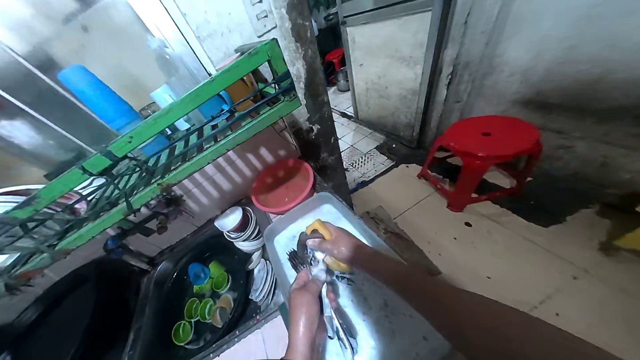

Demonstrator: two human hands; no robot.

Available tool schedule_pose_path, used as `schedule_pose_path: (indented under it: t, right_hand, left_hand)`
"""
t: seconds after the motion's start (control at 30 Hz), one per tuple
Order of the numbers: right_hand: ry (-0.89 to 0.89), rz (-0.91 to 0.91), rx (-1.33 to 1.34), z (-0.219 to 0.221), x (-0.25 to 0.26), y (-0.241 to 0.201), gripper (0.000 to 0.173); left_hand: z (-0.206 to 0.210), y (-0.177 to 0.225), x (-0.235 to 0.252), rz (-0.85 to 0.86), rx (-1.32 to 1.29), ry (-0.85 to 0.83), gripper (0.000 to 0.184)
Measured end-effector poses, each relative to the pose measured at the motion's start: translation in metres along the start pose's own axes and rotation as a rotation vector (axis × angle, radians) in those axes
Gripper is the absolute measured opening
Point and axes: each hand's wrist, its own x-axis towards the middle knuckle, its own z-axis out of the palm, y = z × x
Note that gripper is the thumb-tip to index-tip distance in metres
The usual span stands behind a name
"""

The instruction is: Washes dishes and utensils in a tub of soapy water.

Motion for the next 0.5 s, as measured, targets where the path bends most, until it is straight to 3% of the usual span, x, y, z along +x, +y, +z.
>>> schedule_pose_path:
  t: [0.03, 0.1, 0.17, 0.23, 0.3, 0.37, 0.5]
  right_hand:
    - [0.029, -0.030, -0.025, -0.001, -0.003, -0.002, 0.046]
    - [0.249, -0.135, 0.068, -0.008, -0.006, -0.008, 0.037]
    - [0.454, -0.182, 0.297, -0.015, -0.001, -0.013, 0.042]
    - [0.522, -0.083, 0.475, -0.006, -0.002, -0.016, 0.054]
    - [0.439, 0.044, 0.426, 0.016, -0.014, -0.012, 0.063]
    - [0.264, 0.112, 0.286, 0.032, -0.022, -0.008, 0.059]
    - [0.123, 0.110, 0.180, 0.006, -0.015, -0.008, 0.041]
  left_hand:
    - [-0.002, 0.001, -0.001, -0.005, 0.009, -0.030, 0.019]
    - [-0.006, -0.003, -0.002, -0.034, 0.044, -0.041, 0.022]
    - [-0.006, -0.010, 0.002, -0.044, 0.021, -0.011, 0.019]
    - [-0.001, -0.012, 0.007, -0.018, -0.058, 0.034, 0.015]
    - [0.005, -0.010, 0.010, 0.015, -0.094, 0.069, 0.015]
    - [0.007, -0.006, 0.011, 0.030, -0.086, 0.069, 0.018]
    - [-0.012, -0.005, 0.012, 0.083, -0.257, 0.016, 0.032]
